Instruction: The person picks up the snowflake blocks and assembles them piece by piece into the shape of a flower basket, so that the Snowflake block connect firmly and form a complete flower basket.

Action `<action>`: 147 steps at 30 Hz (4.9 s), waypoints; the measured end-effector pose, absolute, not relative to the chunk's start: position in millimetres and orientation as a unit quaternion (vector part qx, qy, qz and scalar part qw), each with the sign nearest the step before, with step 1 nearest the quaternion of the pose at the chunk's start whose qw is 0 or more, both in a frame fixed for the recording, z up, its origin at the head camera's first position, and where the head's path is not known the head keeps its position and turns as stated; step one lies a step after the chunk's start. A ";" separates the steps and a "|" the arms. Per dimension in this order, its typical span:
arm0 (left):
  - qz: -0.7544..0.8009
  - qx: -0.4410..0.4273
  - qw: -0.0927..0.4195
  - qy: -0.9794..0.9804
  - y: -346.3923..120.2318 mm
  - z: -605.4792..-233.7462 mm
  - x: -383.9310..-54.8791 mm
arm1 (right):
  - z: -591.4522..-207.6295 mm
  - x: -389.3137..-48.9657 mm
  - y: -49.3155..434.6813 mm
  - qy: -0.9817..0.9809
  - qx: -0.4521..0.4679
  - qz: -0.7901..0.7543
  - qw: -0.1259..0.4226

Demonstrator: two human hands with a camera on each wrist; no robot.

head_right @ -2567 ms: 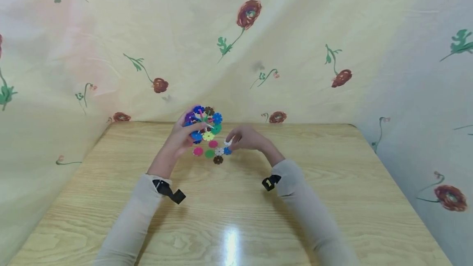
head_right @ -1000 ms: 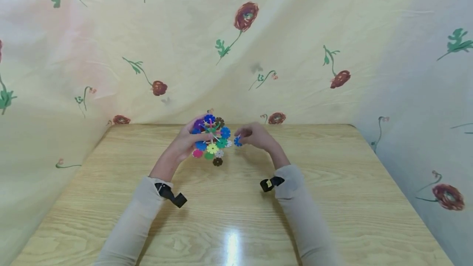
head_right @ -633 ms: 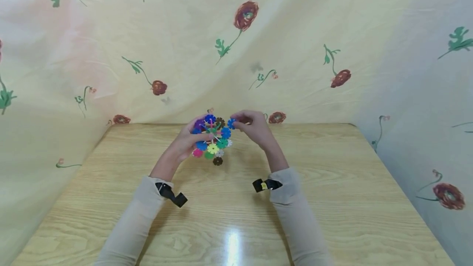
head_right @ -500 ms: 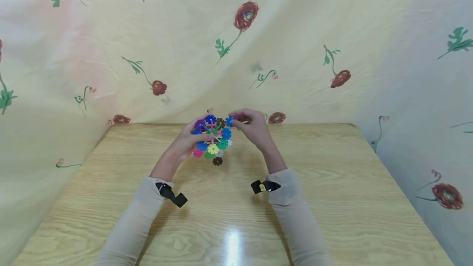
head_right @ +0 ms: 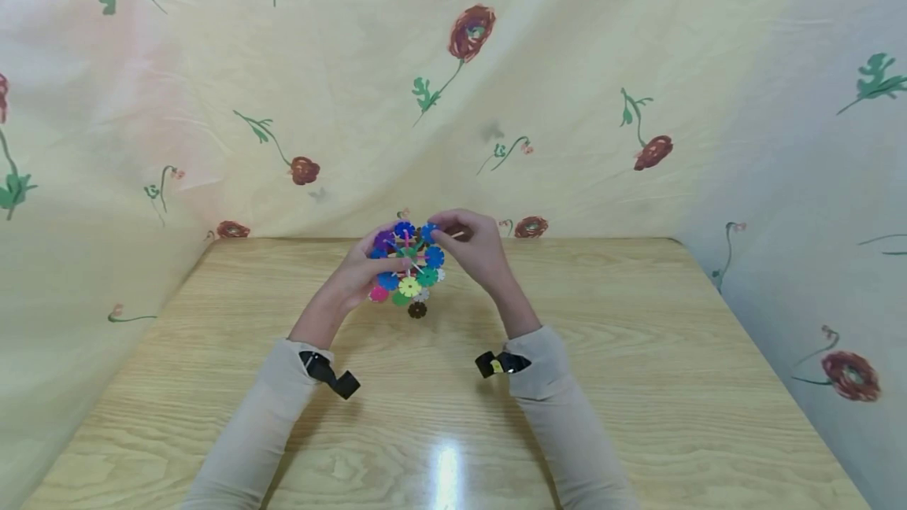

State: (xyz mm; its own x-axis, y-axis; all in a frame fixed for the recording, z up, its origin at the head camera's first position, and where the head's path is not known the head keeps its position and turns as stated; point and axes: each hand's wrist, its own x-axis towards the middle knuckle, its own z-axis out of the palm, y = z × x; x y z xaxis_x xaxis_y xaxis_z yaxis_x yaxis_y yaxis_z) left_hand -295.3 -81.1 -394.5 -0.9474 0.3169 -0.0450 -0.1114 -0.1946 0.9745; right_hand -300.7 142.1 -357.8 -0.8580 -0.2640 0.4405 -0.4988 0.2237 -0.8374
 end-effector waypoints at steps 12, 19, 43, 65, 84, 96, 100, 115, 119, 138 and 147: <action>0.766 0.078 0.146 0.622 -83.7 -391.7 -289.1 | -359.0 -292.0 133.7 -0.776 0.242 0.568 0.127; 0.773 0.082 0.145 0.612 -84.3 -391.2 -286.9 | -361.2 -289.0 129.5 -0.781 0.229 0.569 0.123; 0.751 0.069 0.131 0.643 -82.7 -391.7 -285.7 | -364.1 -287.2 127.9 -0.779 0.233 0.561 0.155; 0.755 0.074 0.138 0.637 -84.9 -386.0 -283.2 | -367.6 -285.2 120.1 -0.760 0.225 0.590 0.152; 0.805 0.110 0.063 0.580 -75.4 -385.5 -278.4 | -375.2 -278.9 106.4 -0.714 0.130 0.652 0.220; 0.811 0.060 0.079 0.576 -80.3 -382.5 -285.5 | -364.2 -288.3 120.5 -0.752 0.150 0.632 0.117; 0.815 0.039 0.071 0.574 -83.6 -379.8 -286.9 | -359.5 -292.7 130.1 -0.766 0.137 0.623 0.081; 0.829 0.032 0.054 0.556 -96.4 -375.9 -291.6 | -389.5 -333.6 152.9 -0.873 0.190 0.435 -0.108; 0.825 0.035 0.054 0.561 -97.3 -375.1 -291.1 | -398.2 -345.1 154.0 -0.880 0.232 0.395 -0.128; 0.814 0.035 0.066 0.576 -94.7 -377.2 -285.8 | -434.6 -367.2 139.0 -0.913 0.241 0.290 -0.155; 0.813 0.031 0.068 0.577 -93.2 -380.8 -283.7 | -435.8 -359.8 140.2 -0.911 0.239 0.298 -0.157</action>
